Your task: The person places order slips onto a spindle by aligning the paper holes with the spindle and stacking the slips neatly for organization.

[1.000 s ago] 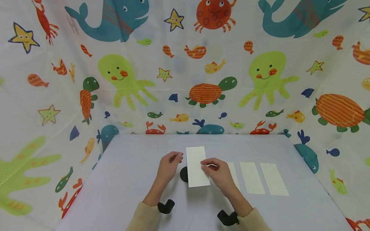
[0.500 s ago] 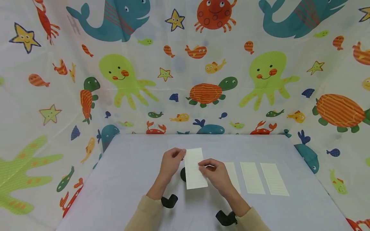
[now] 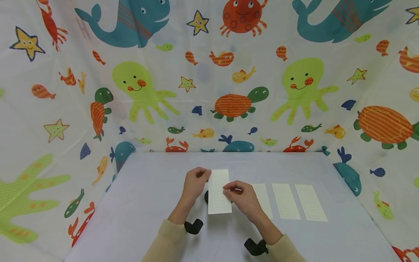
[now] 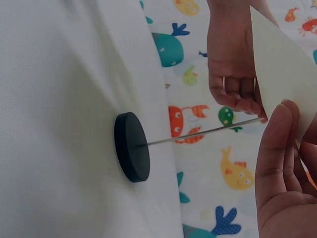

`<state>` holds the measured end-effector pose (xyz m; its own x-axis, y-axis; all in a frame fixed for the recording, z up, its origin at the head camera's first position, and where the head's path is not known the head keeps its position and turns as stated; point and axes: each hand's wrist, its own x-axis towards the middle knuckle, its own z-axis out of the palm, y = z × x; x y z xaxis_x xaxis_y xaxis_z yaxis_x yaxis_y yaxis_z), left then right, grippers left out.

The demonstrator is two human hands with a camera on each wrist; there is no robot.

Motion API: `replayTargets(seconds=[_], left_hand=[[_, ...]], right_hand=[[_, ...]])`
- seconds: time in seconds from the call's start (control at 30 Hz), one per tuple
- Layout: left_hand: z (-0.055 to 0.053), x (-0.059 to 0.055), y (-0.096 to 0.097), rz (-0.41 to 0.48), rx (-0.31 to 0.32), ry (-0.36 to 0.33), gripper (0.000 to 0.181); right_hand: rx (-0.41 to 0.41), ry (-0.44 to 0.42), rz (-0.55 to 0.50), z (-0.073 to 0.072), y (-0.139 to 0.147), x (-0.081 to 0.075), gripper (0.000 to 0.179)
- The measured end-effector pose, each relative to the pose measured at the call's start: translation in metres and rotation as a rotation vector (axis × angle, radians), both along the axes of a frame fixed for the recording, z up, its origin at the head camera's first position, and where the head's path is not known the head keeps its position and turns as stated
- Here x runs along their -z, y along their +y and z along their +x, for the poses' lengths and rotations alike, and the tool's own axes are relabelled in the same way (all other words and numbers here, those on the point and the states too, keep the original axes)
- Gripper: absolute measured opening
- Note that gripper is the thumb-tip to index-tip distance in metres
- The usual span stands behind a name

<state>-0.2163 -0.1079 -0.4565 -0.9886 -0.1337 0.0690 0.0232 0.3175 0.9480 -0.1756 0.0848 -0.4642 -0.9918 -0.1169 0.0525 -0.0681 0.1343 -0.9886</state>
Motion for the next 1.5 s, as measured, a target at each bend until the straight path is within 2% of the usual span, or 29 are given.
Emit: replayTargets(seconds=[0.4,0.77,1.17,1.5], left_hand=[[-0.0007,0.0036,-0.0011,0.003,0.012,-0.015,0.022],[0.0019,0.0044,-0.0035,-0.005,-0.004,-0.012,0.023],[-0.0016,0.0006,-0.0039,-0.008,-0.005,-0.021,0.022],[-0.0021,0.0037,-0.0026,-0.012,-0.009,-0.041,0.022]], right_hand=[[0.024,-0.026,0.030,-0.0014,-0.0016,0.0035,0.010],[-0.006,-0.017,0.046,-0.0006,-0.0028,0.0043,0.010],[0.006,-0.019,-0.014,-0.0007,-0.0048,-0.0011,0.011],[0.013,-0.021,0.009,-0.0006,-0.0051,0.0010,0.011]])
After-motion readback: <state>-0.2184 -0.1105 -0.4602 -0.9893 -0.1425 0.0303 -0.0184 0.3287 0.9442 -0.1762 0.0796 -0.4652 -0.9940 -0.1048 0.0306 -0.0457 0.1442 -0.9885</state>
